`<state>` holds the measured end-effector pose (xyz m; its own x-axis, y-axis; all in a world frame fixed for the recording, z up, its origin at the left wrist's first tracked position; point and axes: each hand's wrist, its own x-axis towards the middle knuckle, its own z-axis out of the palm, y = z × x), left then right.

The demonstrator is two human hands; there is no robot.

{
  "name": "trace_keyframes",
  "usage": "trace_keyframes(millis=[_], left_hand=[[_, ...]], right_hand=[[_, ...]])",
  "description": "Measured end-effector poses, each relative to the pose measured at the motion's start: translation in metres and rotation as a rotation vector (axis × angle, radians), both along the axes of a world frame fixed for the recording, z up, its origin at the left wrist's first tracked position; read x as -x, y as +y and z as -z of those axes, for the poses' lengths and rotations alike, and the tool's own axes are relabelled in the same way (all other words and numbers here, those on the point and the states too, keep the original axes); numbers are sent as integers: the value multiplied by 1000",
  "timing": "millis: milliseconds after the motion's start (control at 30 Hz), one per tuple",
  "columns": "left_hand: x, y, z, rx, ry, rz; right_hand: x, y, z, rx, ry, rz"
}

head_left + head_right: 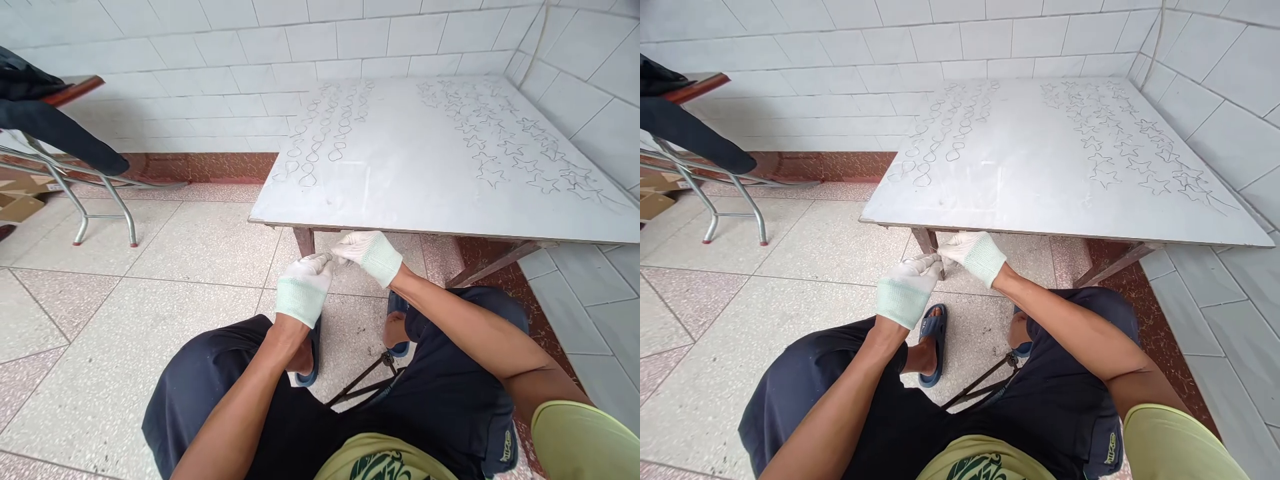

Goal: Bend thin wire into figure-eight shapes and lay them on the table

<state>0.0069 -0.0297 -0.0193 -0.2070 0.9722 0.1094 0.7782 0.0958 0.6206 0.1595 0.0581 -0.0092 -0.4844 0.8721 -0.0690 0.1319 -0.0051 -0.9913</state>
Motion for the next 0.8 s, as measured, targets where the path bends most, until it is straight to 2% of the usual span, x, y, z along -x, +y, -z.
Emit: trace_keyframes(millis=[167, 333, 433, 567, 800], left_hand=[[0, -1, -3, -50, 282, 37], [-4, -2, -7, -10, 538, 121], [-2, -4, -7, -37, 616, 143], [5, -5, -9, -100, 714, 299], [19, 1, -7, -258, 692, 489]], right_hand=[[-1, -1, -6, 20, -40, 3], [-5, 0, -11, -8, -47, -39], [-7, 1, -12, -44, -79, -63], [-10, 2, -20, -71, -154, -85], [-14, 3, -32, -42, -184, -139]])
